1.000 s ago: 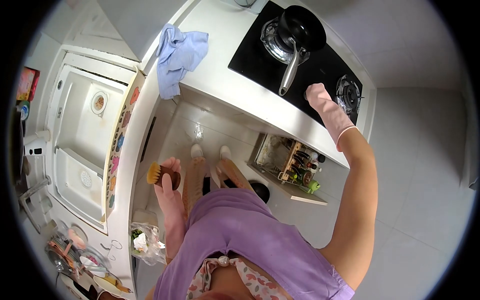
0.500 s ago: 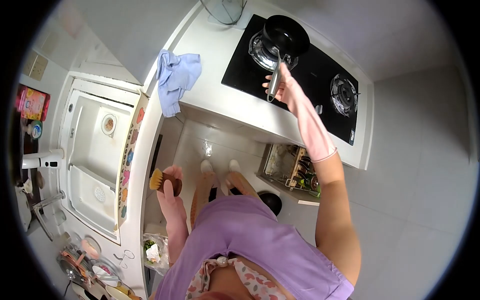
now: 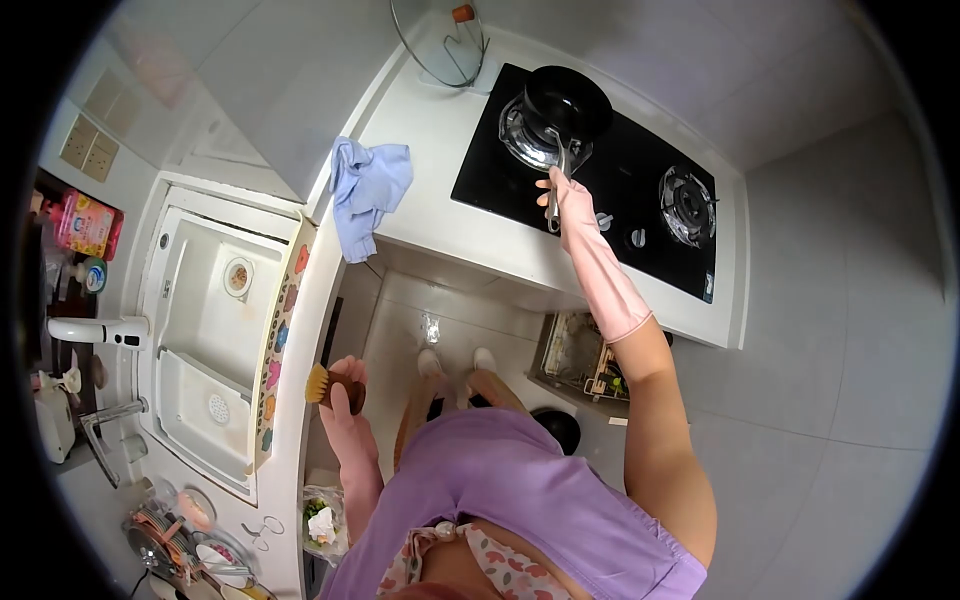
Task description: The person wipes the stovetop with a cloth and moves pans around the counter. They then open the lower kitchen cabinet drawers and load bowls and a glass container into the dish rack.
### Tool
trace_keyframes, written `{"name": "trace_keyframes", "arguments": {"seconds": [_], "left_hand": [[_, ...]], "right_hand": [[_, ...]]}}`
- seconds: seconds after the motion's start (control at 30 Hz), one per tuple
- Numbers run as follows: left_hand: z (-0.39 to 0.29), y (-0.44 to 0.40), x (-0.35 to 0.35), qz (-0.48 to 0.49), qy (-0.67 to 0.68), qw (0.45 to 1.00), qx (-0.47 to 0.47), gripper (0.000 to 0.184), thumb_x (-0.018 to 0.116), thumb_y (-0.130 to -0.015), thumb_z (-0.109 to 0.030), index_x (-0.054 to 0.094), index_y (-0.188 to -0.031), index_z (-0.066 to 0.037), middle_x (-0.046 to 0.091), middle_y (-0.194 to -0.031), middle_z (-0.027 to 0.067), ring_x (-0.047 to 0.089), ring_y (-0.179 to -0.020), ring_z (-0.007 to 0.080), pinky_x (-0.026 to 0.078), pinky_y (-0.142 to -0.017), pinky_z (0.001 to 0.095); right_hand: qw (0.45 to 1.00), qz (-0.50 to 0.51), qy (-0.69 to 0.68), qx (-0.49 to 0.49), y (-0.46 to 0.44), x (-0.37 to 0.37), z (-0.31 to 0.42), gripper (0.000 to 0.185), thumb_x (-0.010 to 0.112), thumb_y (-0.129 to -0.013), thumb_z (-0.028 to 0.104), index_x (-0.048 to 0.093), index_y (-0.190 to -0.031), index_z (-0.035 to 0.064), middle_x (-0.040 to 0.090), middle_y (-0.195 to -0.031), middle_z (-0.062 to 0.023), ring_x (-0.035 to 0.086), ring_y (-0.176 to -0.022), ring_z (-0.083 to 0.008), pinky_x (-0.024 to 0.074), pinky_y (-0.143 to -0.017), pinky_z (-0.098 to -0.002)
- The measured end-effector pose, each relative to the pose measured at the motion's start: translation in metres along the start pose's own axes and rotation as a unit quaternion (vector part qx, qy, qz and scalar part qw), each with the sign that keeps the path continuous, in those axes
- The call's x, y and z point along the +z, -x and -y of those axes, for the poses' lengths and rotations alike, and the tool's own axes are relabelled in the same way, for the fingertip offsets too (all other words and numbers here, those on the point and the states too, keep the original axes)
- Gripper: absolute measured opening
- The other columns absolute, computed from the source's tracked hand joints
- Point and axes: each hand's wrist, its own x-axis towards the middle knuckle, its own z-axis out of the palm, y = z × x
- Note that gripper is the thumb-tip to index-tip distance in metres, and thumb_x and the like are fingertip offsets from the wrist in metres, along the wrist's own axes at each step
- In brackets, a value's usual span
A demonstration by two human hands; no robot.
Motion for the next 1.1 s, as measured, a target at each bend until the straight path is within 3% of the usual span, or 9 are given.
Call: {"name": "trace_keyframes", "arguments": {"seconds": [0.3, 0.4, 0.47, 0.53, 0.63, 0.73, 0.83, 0.97, 1.1], "left_hand": [[-0.004, 0.000, 0.003, 0.028, -0.045, 0.999, 0.011, 0.035, 0.049, -0.096, -0.025, 0.051, -0.122, -0.001, 0.055, -0.119, 0.0093, 0.054, -0.109, 0.0200, 0.041, -0.099, 0.0344], [-0.008, 0.000, 0.006, 0.037, -0.062, 0.997, 0.018, 0.035, 0.047, -0.094, -0.019, 0.050, -0.124, -0.001, 0.055, -0.119, 0.0092, 0.054, -0.110, 0.0197, 0.041, -0.098, 0.0338], [-0.007, -0.004, 0.008, 0.052, -0.073, 0.996, 0.031, 0.035, 0.046, -0.092, -0.013, 0.050, -0.124, 0.000, 0.055, -0.120, 0.0095, 0.053, -0.111, 0.0192, 0.040, -0.099, 0.0339], [0.000, -0.011, 0.012, 0.078, -0.132, 0.986, 0.065, 0.038, 0.051, -0.086, -0.006, 0.050, -0.124, -0.001, 0.055, -0.117, 0.0100, 0.054, -0.109, 0.0184, 0.041, -0.095, 0.0307], [0.009, -0.013, 0.034, 0.120, -0.133, 0.981, 0.077, 0.045, 0.053, -0.081, 0.001, 0.050, -0.126, -0.003, 0.055, -0.117, 0.0088, 0.054, -0.108, 0.0158, 0.043, -0.090, 0.0270], [-0.013, -0.001, 0.081, 0.177, -0.148, 0.970, 0.077, 0.058, 0.057, -0.081, 0.000, 0.043, -0.136, -0.007, 0.052, -0.124, 0.0063, 0.053, -0.108, 0.0147, 0.044, -0.086, 0.0249], [-0.003, 0.009, 0.098, 0.180, 0.050, 0.981, 0.045, 0.070, 0.065, -0.081, -0.005, 0.032, -0.144, -0.009, 0.048, -0.132, 0.0043, 0.052, -0.107, 0.0137, 0.045, -0.083, 0.0251], [0.004, 0.025, 0.091, 0.155, 0.076, 0.979, 0.104, 0.090, 0.079, -0.076, -0.032, 0.028, -0.145, -0.005, 0.048, -0.132, 0.0018, 0.053, -0.105, 0.0118, 0.043, -0.089, 0.0266], [0.009, 0.044, 0.077, 0.078, 0.066, 0.983, 0.153, 0.088, 0.078, -0.077, -0.029, 0.029, -0.145, -0.005, 0.046, -0.136, 0.0020, 0.051, -0.104, 0.0107, 0.043, -0.086, 0.0249]], "right_hand": [[0.998, 0.026, 0.039, 0.041, 0.023, -0.011, 0.016, 0.053, 0.050, -0.091, 0.055, 0.056, -0.113, 0.0074, 0.066, -0.085, -0.0032, 0.057, -0.065, -0.0097, 0.0432, -0.059, -0.0235], [0.997, -0.057, -0.047, -0.038, 0.035, -0.033, -0.002, 0.055, 0.052, -0.091, 0.053, 0.055, -0.117, 0.0044, 0.066, -0.087, -0.0050, 0.058, -0.070, -0.0094, 0.0451, -0.063, -0.0252], [0.963, -0.191, -0.072, -0.176, 0.062, -0.044, -0.009, 0.049, 0.052, -0.094, 0.044, 0.054, -0.119, 0.0012, 0.066, -0.089, -0.0078, 0.057, -0.073, -0.0107, 0.0465, -0.067, -0.0254], [0.931, -0.199, -0.025, -0.305, 0.091, -0.055, -0.021, 0.039, 0.050, -0.097, 0.033, 0.055, -0.116, -0.0002, 0.066, -0.089, -0.0086, 0.060, -0.075, -0.0139, 0.0479, -0.071, -0.0254], [0.969, 0.104, -0.027, -0.223, 0.164, -0.015, -0.017, 0.036, 0.044, -0.100, 0.030, 0.055, -0.115, -0.0002, 0.063, -0.084, -0.0064, 0.059, -0.074, -0.0148, 0.0479, -0.072, -0.0260], [0.901, 0.408, -0.124, -0.076, 0.202, 0.035, -0.025, 0.041, 0.039, -0.101, 0.036, 0.052, -0.117, 0.0015, 0.060, -0.095, -0.0066, 0.057, -0.080, -0.0128, 0.0468, -0.074, -0.0260], [0.883, 0.459, -0.094, 0.026, 0.205, 0.054, -0.032, 0.044, 0.036, -0.101, 0.041, 0.050, -0.120, 0.0028, 0.057, -0.109, -0.0077, 0.057, -0.094, -0.0133, 0.0468, -0.081, -0.0279], [0.822, 0.548, -0.110, 0.109, 0.217, 0.061, -0.024, 0.046, 0.037, -0.100, 0.042, 0.049, -0.124, 0.0043, 0.056, -0.109, -0.0054, 0.056, -0.094, -0.0128, 0.0446, -0.084, -0.0281], [0.741, 0.643, -0.101, 0.167, 0.218, 0.073, -0.039, 0.050, 0.041, -0.098, 0.045, 0.047, -0.127, 0.0044, 0.055, -0.115, -0.0060, 0.056, -0.099, -0.0147, 0.0435, -0.090, -0.0311]]}}
